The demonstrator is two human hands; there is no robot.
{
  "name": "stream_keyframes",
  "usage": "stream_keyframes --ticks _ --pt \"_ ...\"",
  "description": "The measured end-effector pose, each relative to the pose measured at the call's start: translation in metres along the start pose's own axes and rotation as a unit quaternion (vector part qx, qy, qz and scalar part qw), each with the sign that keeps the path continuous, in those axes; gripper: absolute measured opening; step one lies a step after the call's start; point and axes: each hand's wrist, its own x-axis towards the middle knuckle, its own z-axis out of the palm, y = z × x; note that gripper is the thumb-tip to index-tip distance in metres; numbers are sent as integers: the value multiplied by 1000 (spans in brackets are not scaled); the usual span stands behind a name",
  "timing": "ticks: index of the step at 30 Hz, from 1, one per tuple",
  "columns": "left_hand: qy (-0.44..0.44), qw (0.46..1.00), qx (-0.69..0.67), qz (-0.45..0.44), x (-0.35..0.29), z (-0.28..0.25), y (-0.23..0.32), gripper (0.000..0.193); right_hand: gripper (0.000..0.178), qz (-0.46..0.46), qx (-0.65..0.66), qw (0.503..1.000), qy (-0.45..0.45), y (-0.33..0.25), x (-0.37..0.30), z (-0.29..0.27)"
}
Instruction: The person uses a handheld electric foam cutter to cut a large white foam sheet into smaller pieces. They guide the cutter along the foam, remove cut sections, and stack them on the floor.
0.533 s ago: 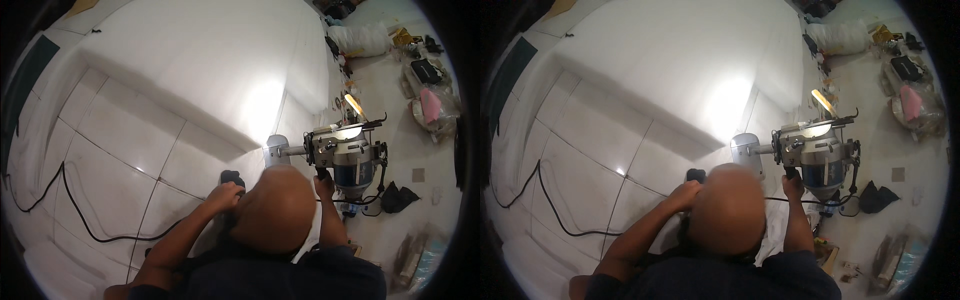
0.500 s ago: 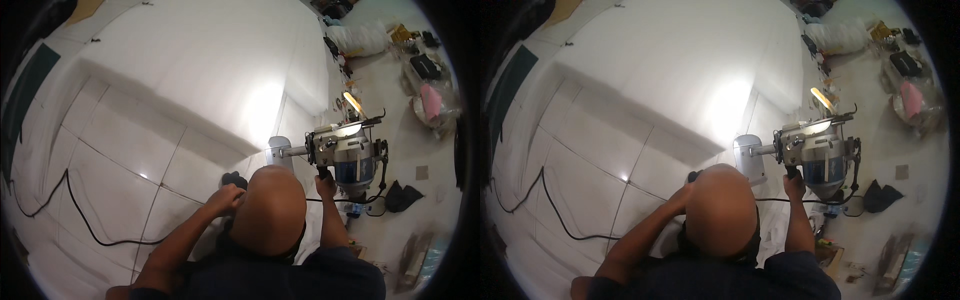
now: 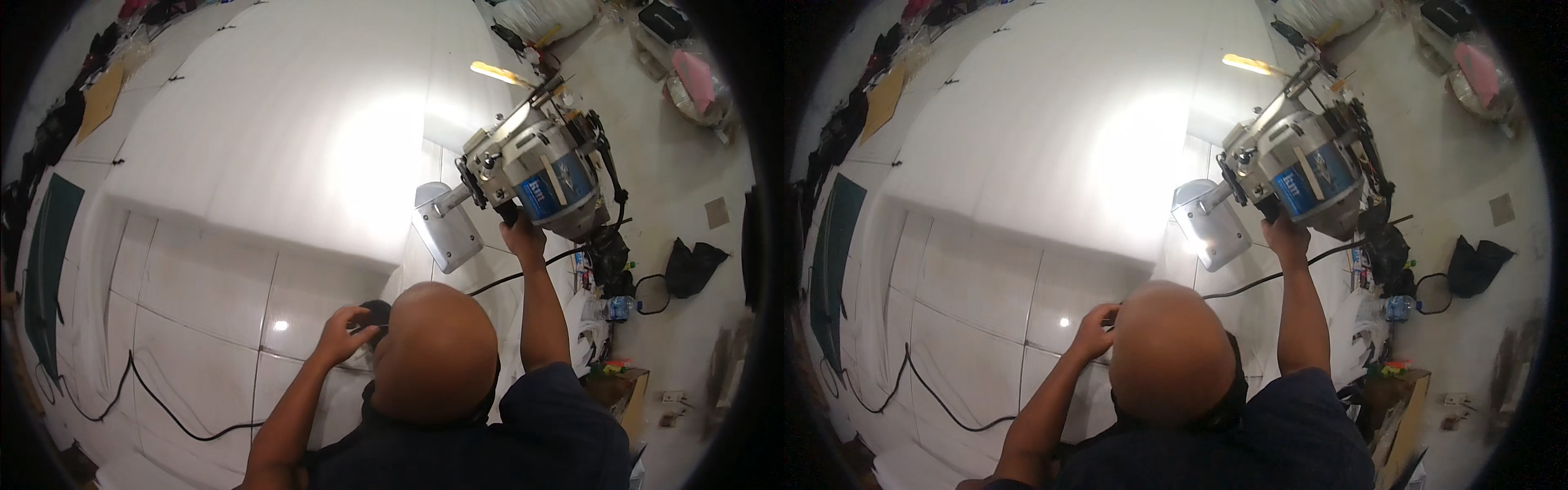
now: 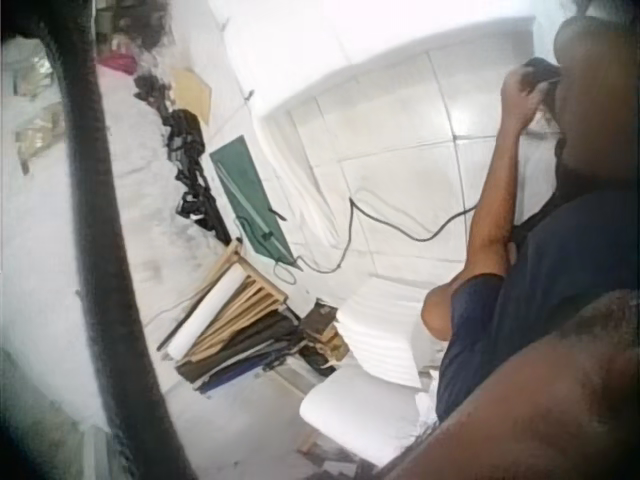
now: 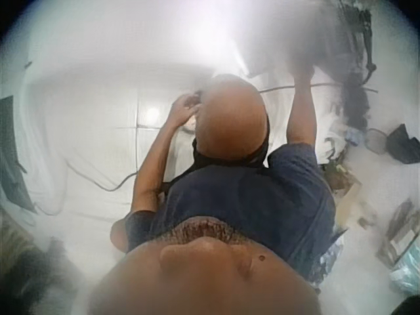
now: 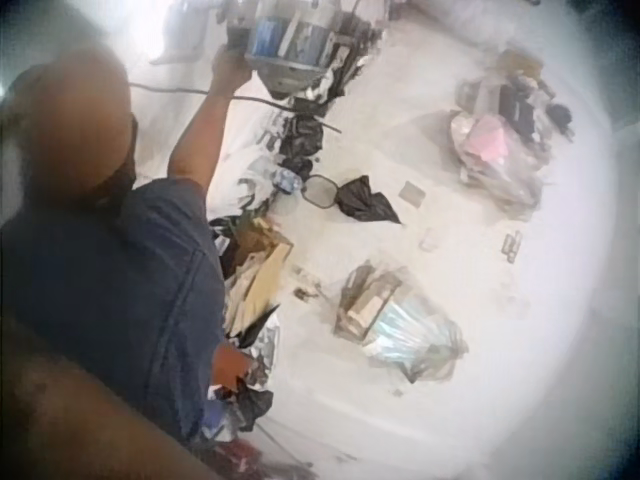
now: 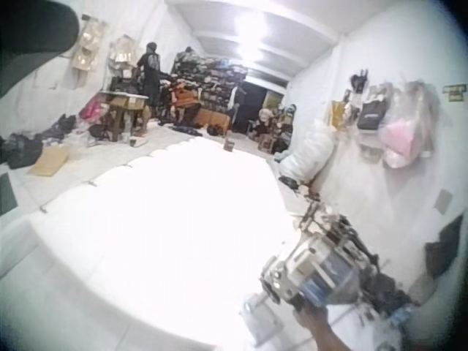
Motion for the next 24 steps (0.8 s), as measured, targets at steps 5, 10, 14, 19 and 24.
stream_keyframes --ticks 5,10,14,19,24 --pt "163 952 -212 -147 -17 -19 -59 67 50 -37 10 999 29 -1 1 0" --pt "300 853 -359 -230 -45 -60 -77 84 55 -113 34 991 57 0 -19 50" --pt "295 829 -443 -171 -30 -65 -27 90 56 -191 82 973 96 0 -32 85" --pt "388 806 -412 -172 -10 -70 -15 88 35 -282 231 920 141 -12 -30 72" --pt "345 818 -430 -166 8 -46 -12 88 28 -312 386 868 23 17 -11 69"
